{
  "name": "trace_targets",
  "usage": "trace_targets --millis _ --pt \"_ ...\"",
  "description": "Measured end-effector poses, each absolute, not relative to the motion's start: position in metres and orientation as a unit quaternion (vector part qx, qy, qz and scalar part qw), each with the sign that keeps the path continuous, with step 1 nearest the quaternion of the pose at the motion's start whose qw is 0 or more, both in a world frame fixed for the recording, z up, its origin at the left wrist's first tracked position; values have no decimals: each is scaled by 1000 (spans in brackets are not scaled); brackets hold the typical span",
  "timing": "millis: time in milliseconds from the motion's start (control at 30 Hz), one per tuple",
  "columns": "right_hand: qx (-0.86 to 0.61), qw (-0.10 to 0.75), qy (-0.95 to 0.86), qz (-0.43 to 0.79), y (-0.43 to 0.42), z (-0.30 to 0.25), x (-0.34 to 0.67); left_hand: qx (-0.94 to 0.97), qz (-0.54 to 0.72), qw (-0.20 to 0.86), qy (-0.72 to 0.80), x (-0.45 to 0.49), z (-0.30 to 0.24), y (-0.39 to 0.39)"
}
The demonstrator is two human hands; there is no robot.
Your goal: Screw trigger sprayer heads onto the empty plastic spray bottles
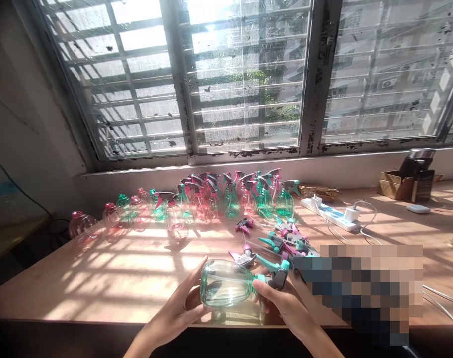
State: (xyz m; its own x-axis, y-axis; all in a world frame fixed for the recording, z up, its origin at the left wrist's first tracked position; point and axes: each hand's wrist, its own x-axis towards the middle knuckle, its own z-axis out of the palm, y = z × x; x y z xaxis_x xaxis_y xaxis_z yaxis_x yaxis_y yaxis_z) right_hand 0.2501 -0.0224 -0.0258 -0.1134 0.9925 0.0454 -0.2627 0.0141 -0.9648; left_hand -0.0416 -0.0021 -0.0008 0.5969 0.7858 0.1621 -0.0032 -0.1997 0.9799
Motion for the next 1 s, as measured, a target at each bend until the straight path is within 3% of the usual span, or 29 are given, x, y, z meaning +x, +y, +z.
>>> trace_targets --millis 367,600,1000 --pt "-449 537 -471 536 -22 -34 252 681 353 565 304 -43 -10 2" --pt "-437 538 -464 552 -21 -30 252 650 358 624 244 -38 -3 -3" --pt "-435 557 -440 554 -25 -24 249 688 337 573 292 -45 -16 4"
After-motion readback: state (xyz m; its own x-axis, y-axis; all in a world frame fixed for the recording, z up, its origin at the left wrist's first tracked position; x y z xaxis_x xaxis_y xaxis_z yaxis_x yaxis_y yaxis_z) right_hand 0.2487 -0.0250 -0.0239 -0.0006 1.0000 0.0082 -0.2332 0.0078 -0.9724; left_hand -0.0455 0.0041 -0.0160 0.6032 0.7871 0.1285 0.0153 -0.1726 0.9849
